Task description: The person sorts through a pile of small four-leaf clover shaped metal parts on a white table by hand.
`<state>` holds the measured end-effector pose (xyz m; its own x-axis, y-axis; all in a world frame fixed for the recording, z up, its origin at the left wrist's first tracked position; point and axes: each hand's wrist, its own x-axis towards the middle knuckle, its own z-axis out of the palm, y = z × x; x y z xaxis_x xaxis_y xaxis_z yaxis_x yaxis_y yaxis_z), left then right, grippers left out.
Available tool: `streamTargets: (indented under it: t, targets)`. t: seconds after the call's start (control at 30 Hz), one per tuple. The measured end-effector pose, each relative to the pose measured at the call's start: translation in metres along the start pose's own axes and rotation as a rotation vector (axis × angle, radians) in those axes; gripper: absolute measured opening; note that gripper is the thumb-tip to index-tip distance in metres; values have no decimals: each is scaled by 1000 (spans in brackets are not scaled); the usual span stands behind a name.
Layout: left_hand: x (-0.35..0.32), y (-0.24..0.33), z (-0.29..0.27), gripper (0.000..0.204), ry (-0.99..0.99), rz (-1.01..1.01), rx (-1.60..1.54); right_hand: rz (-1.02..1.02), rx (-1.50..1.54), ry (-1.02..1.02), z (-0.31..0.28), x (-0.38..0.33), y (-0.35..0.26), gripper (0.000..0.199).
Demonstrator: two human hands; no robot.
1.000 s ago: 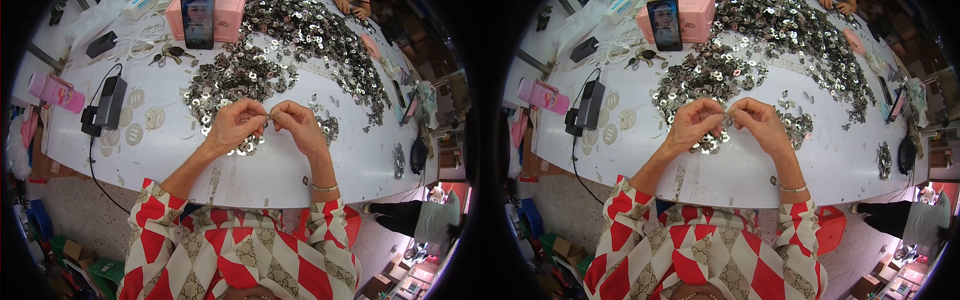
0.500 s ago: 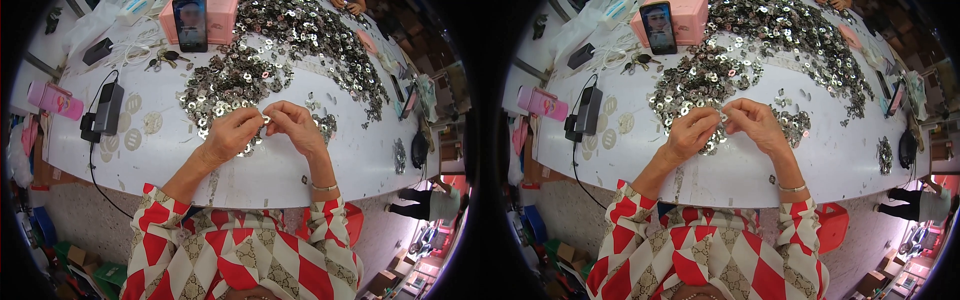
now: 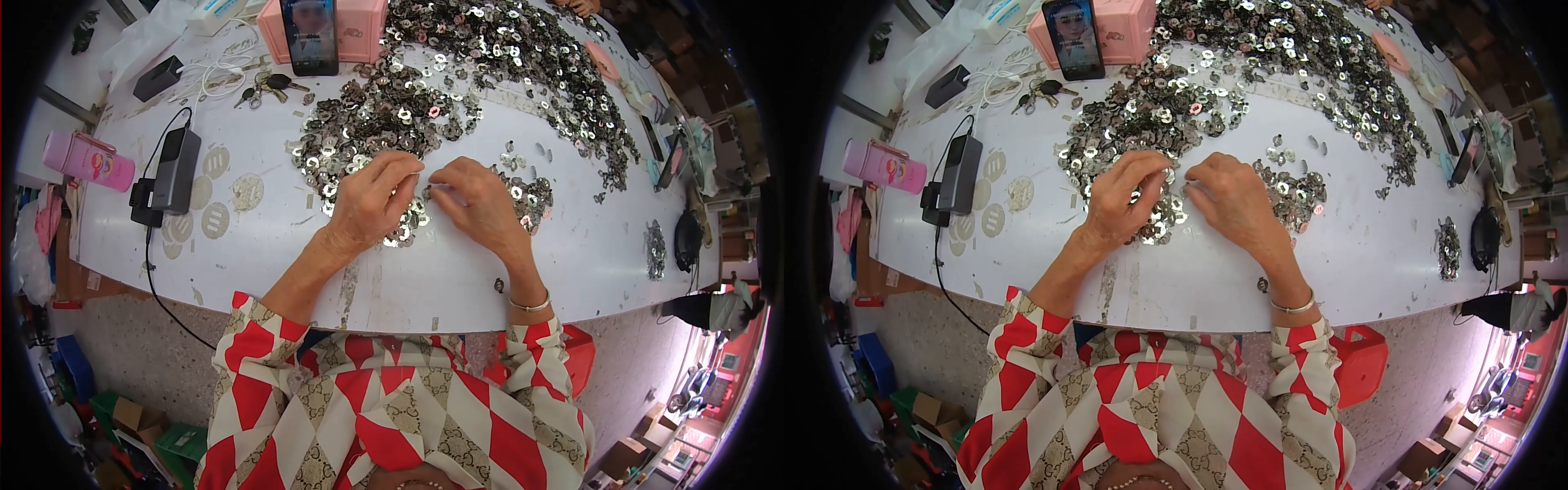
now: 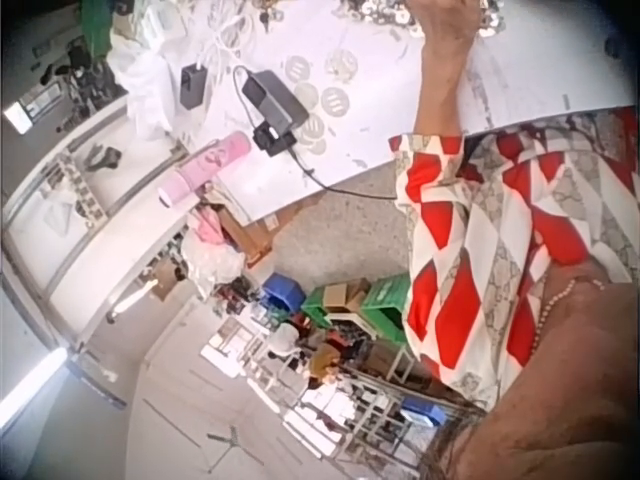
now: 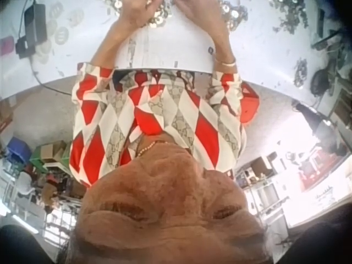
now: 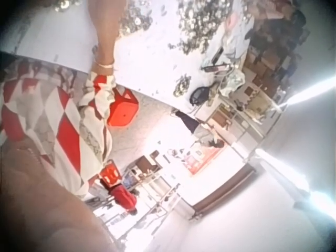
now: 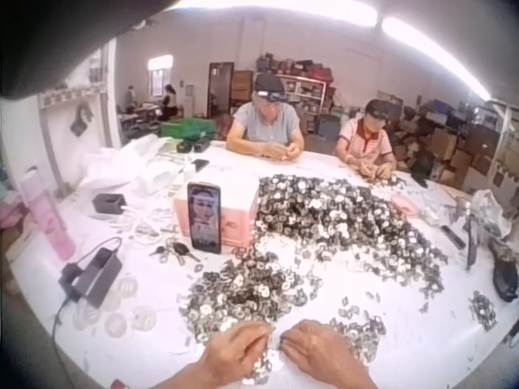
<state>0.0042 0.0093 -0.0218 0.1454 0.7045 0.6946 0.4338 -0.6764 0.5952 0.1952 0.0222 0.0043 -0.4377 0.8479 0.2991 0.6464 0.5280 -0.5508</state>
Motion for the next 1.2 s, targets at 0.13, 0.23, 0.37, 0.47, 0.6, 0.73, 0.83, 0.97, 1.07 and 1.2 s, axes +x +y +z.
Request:
streamTargets:
  t: [0.13, 0.23, 0.37, 0.47, 0.6, 0.73, 0.83, 0.97, 1.07, 1.2]
  targets:
    - [4, 6, -3, 21, 14, -85, -66, -52, -109, 11, 10, -2, 1, 12]
    - [3, 8, -4, 22, 7, -172, -163, 18, -6, 31, 6, 1, 4, 11]
    - [2, 10, -9, 23, -133, -477, -432, 106, 249, 125, 1, 4, -4, 6]
    - [2, 13, -8, 26, -202, -538, -508, 224, 472, 117, 2, 3, -8, 6]
    - [3, 13, -8, 23, -213, -596, -596, 354, 746, 60, 3, 3, -11, 8]
    - [4, 13, -7, 19, -203, -649, -669, 412, 835, -27, 0, 3, -14, 9]
    - [2, 13, -8, 15, -216, -627, -579, 370, 818, -71, 0, 1, -14, 8]
    - [3, 15, -8, 13, -203, -566, -517, 265, 486, -60, -15, 1, -4, 7]
    - [5, 12, -11, 13, -24, -408, -267, 248, -25, -13, -31, -2, 13, 11]
    - [0, -2, -5, 19, 3, -125, 188, 123, -207, 134, -9, 1, 15, 20]
